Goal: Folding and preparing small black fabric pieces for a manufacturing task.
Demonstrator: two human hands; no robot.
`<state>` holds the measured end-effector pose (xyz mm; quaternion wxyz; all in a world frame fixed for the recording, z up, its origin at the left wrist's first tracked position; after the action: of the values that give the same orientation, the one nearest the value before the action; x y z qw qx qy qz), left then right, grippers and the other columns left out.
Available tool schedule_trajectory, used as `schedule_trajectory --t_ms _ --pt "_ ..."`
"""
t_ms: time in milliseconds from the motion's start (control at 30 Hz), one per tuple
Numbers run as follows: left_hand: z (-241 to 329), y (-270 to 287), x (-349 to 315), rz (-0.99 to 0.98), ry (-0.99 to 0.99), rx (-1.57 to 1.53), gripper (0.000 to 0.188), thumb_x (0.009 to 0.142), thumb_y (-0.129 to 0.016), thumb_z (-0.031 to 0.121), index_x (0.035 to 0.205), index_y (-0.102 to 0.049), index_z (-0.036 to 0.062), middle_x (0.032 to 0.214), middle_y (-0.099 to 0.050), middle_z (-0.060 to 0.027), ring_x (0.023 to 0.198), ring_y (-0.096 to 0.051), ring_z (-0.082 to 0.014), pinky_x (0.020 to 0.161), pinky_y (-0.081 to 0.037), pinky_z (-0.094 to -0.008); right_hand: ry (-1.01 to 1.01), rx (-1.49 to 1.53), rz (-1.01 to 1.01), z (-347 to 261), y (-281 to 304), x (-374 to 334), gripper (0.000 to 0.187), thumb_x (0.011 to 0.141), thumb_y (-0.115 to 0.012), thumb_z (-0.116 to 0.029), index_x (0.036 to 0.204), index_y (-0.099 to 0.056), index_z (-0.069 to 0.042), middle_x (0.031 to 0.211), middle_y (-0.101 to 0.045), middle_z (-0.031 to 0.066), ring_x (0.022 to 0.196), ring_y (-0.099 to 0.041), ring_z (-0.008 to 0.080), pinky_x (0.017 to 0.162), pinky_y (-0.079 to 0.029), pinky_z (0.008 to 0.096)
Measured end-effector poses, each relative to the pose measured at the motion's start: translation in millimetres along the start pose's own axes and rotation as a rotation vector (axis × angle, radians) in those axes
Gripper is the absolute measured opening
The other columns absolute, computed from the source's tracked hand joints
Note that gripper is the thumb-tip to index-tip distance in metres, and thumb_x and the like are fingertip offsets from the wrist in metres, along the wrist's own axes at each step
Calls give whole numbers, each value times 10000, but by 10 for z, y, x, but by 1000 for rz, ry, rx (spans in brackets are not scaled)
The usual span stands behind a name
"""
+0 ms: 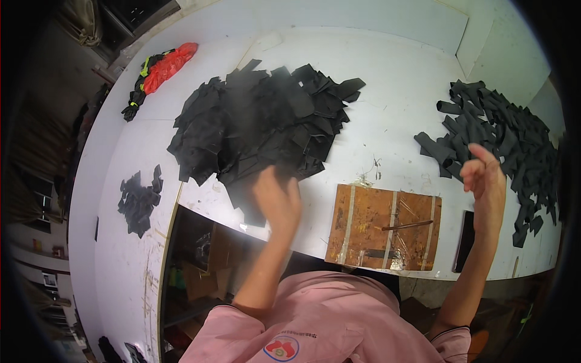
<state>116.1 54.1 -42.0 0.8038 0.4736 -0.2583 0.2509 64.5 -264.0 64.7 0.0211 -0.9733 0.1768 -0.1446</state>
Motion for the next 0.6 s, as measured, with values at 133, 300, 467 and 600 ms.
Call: schedule_trajectory --t_ms 133,300,467,600 --pt "-631 -149 83 -380 222 207 259 718 -618 110 939 -563 -14 861 -572 -166 857 -499 -324 732 -403 -397 -156 -331 86 292 -36 -654 398 918 -344 -333 880 -564 -5 573 -486 18 473 -411 66 449 -322 206" --pt "-301 -59 103 -242 202 -162 117 724 -635 99 775 -598 2 788 -575 -111 755 -536 -245 640 -423 -325 -404 -215 -189 454 -540 -1346 189 849 -485 -152 829 -571 15 604 -517 30 557 -495 86 513 -397 225" --pt "15 -155 -325 -489 1375 -1344 203 762 -593 11 958 -542 -1 877 -574 -98 746 -568 -184 619 -476 -253 -431 -302 -492 696 -930 -1342 244 811 -559 -176 926 -535 38 654 -542 68 623 -535 134 584 -432 267" --pt "441 -118 -714 -740 1519 -1689 382 771 -541 -36 1139 -452 7 1057 -530 -107 904 -539 -205 790 -461 -344 -422 -77 -288 931 -982 -1363 298 792 -588 -183 989 -516 28 747 -565 77 689 -547 129 609 -432 266"
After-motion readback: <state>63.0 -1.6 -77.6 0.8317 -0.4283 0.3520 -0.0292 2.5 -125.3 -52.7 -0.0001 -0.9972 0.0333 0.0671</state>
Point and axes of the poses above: each hand's wrist, its own x-axis towards the middle knuckle, its own y-axis out of the back of the hand, z = x × y, the point moved 4 cm from there along x, towards the middle knuckle
